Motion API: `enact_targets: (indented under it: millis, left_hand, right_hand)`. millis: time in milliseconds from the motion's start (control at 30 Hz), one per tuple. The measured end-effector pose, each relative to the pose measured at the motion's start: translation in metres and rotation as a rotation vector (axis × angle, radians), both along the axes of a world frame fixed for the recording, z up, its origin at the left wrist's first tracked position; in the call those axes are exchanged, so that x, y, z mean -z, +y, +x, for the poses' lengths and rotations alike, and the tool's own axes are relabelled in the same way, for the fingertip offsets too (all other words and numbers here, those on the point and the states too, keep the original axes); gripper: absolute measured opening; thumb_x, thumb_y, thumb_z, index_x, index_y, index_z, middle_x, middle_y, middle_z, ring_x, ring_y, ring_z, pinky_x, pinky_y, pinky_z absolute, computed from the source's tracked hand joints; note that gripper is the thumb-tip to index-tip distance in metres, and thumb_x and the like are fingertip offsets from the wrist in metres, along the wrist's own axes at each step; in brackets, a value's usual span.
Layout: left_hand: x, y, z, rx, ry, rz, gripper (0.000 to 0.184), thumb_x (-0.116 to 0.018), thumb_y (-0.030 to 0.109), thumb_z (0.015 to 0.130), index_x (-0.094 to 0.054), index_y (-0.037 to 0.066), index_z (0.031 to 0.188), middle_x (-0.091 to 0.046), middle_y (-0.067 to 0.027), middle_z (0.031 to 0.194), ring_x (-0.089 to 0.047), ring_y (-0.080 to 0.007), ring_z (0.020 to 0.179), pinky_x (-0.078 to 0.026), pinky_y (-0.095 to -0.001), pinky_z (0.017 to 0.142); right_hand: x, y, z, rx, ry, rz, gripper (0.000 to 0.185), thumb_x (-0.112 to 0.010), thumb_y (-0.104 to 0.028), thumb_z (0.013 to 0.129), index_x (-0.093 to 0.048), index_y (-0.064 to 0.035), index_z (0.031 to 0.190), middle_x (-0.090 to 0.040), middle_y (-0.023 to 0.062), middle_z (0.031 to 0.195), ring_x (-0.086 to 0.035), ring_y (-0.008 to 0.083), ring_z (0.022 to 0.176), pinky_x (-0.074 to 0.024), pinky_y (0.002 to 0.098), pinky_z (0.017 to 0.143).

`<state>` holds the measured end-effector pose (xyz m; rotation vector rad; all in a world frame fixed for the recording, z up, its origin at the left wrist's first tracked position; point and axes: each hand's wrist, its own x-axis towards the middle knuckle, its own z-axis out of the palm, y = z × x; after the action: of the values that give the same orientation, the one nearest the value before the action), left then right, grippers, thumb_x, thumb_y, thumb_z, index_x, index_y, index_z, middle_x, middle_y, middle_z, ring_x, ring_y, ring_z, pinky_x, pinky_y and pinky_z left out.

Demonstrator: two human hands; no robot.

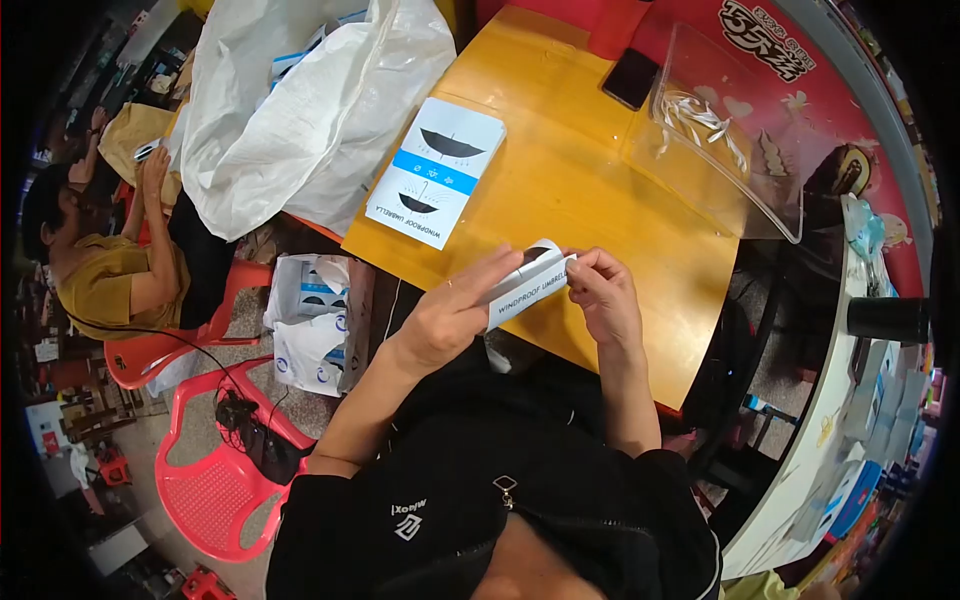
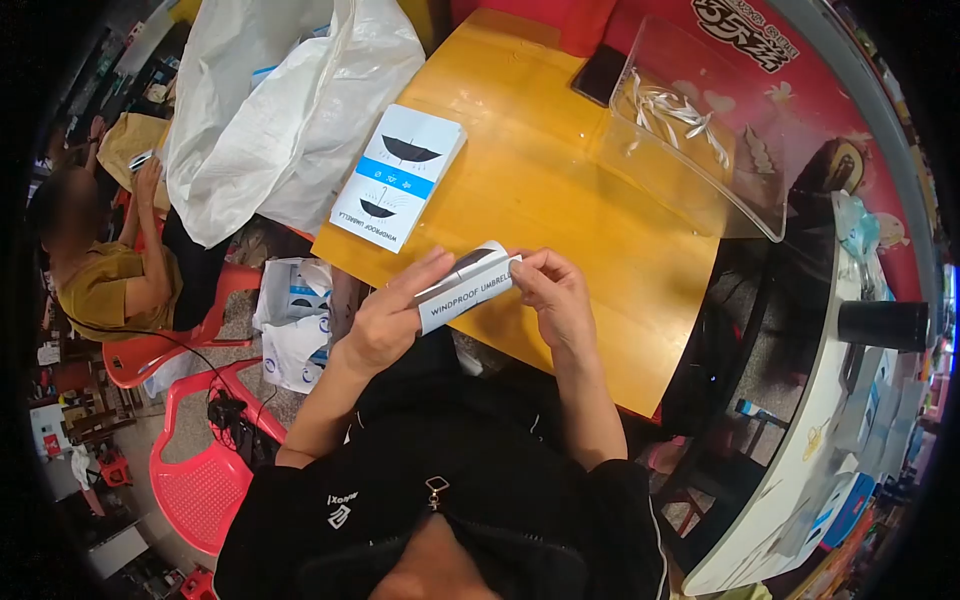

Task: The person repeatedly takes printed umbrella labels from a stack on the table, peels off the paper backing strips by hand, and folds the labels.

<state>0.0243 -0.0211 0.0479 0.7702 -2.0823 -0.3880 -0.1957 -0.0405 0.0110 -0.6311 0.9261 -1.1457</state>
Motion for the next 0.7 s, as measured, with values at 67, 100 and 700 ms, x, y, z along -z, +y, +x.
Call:
enact_targets:
  millis: [67, 100, 700]
  left_hand:
    - [0.003, -0.001, 0.0, 0.059, -0.005, -0.044, 0.01, -0.061, -0.005, 0.069, -0.052, -0.009, 0.067, -0.051, -0.0245, 0.122, -0.053, -0.0409, 0.11, -0.049, -0.0417, 0.089]
    - [0.005, 0.0, 0.0, 0.057, -0.005, -0.045, 0.01, -0.061, -0.005, 0.069, -0.052, -0.009, 0.067, -0.051, -0.0245, 0.122, -0.053, -0.0409, 0.11, -0.049, -0.0417, 0.089]
    - [-0.022, 0.034, 0.001, 0.102, 1.084, 1.536, 0.037, -0.043, 0.02, 0.096, -0.042, -0.004, 0.124, -0.056, -0.0153, 0.113, -0.068, -0.0249, 0.072, -0.027, -0.0155, 0.025]
  right_hand:
    - [0.009, -0.001, -0.005, -0.089, -0.008, 0.02, 0.009, -0.067, -0.008, 0.08, -0.061, -0.0036, 0.075, -0.059, -0.0001, 0.068, -0.039, 0.0032, 0.053, -0.0286, 0.0174, 0.05]
    - [0.01, -0.001, -0.004, -0.09, -0.008, 0.019, 0.009, -0.067, -0.008, 0.08, -0.061, -0.0036, 0.075, -0.059, -0.0001, 0.068, -0.039, 0.0032, 0.053, -0.0286, 0.0174, 0.05]
    - [-0.021, 0.013, -0.001, 0.142, 0.255, -0.566, 0.006, -0.065, 0.005, 0.079, -0.06, 0.0026, 0.082, -0.065, 0.0129, 0.09, -0.059, 0.0118, 0.077, -0.0474, 0.0222, 0.067]
